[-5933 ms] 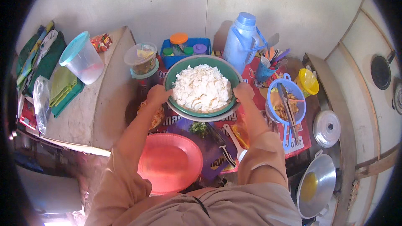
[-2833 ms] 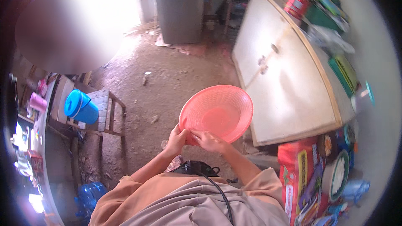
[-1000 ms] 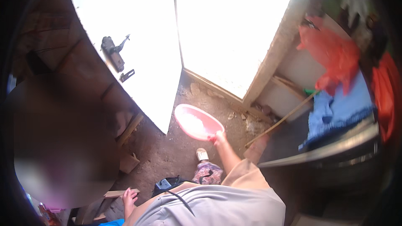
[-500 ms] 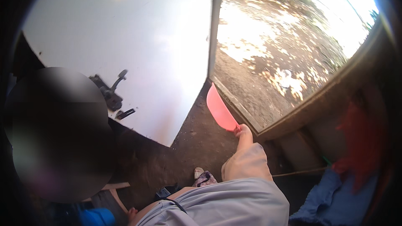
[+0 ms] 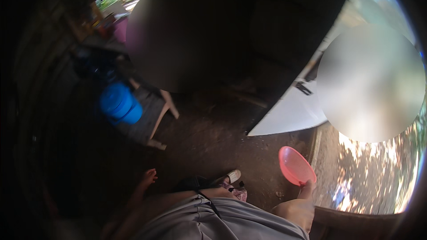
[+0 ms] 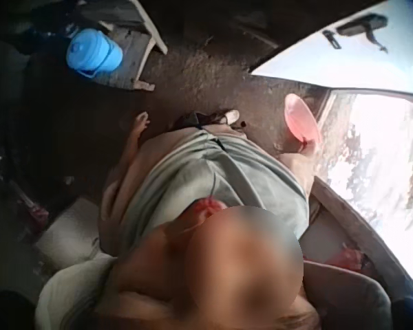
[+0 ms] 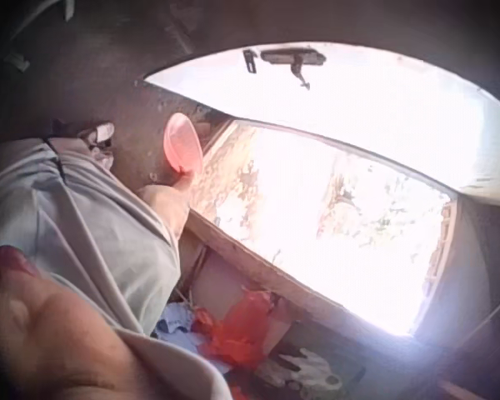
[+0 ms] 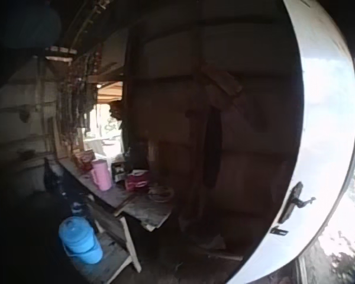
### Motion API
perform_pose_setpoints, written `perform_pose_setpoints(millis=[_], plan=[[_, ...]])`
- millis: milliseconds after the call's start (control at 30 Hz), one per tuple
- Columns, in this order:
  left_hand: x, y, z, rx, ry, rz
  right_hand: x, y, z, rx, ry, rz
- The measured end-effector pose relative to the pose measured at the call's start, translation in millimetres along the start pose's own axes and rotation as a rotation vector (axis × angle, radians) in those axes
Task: The person chops green vegetables with a knife on a cutting board, transfers them into a pot on a stove, adds shredded cabbage and carrots from a bowl to the pot, and then moves a green bowl of crackers and a red plastic basket.
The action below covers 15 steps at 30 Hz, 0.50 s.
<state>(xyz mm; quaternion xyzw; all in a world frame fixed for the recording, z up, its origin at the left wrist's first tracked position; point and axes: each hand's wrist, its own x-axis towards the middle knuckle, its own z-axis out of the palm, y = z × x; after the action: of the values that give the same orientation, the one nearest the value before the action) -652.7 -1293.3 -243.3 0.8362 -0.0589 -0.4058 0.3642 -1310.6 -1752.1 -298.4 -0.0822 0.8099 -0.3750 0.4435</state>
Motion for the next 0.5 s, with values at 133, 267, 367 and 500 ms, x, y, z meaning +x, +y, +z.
perform_pose_setpoints(millis=[133, 267, 367, 500], plan=[[-51.9, -131.9, -62.5, -0.21, 0.112, -0.154, -176.8, 97.5, 109.2, 0.304, -0.722, -0.232], [-105.5, -231.9, -107.6, -0.372, 0.261, -0.328, -289.7, 201.1, 178.9, -0.074, -0.903, -0.132], [-150.3, -281.1, -131.9, -0.5, 0.433, -0.426, -375.5, 261.9, 224.6, -0.31, -1.092, -0.196], [-187.2, -307.2, -145.3, -0.771, 0.683, -0.425, -482.3, 330.1, 288.1, -0.698, -1.493, -0.657]])
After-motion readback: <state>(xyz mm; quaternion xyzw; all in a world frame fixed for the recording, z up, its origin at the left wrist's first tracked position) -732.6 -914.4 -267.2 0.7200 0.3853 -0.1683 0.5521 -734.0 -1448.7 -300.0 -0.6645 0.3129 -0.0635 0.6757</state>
